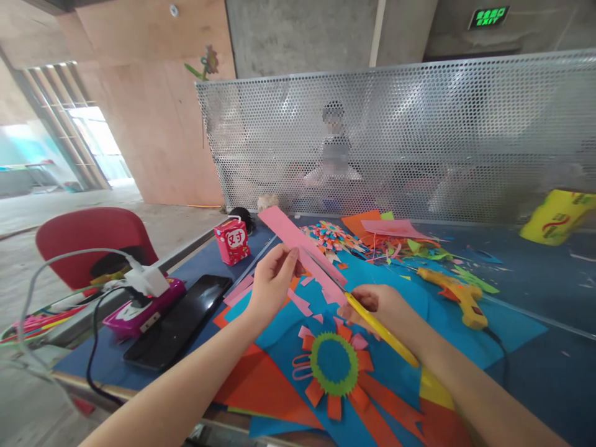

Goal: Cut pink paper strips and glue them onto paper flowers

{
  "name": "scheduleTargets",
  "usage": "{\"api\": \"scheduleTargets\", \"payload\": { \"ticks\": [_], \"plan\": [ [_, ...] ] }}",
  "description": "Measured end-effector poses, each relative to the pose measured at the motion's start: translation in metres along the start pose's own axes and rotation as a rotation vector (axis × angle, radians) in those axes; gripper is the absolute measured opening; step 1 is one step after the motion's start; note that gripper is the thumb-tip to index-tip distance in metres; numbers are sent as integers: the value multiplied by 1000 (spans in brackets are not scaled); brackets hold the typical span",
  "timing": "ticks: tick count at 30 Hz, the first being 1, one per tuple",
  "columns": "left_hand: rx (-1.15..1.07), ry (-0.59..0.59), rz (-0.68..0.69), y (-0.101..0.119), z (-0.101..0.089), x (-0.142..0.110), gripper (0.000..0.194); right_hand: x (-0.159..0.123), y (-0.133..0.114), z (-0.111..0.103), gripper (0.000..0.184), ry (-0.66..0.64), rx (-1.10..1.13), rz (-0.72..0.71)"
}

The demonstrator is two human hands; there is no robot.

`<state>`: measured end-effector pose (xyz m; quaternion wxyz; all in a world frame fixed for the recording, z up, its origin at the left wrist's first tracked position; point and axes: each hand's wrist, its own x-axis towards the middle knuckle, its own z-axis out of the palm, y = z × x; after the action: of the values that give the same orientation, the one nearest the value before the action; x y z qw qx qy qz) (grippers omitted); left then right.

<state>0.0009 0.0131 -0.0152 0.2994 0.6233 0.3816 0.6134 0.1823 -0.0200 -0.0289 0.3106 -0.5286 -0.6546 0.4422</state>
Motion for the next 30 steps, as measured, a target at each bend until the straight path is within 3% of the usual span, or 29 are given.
{"api": "scheduleTargets", "payload": {
  "ticks": [14, 30],
  "plan": [
    [-6, -33, 10, 0, 0, -2, 23, 2, 6, 0, 35, 68, -184, -202],
    [6, -49, -4, 0, 0, -2, 25, 1, 4, 0, 35, 82, -165, -201]
  ]
}}
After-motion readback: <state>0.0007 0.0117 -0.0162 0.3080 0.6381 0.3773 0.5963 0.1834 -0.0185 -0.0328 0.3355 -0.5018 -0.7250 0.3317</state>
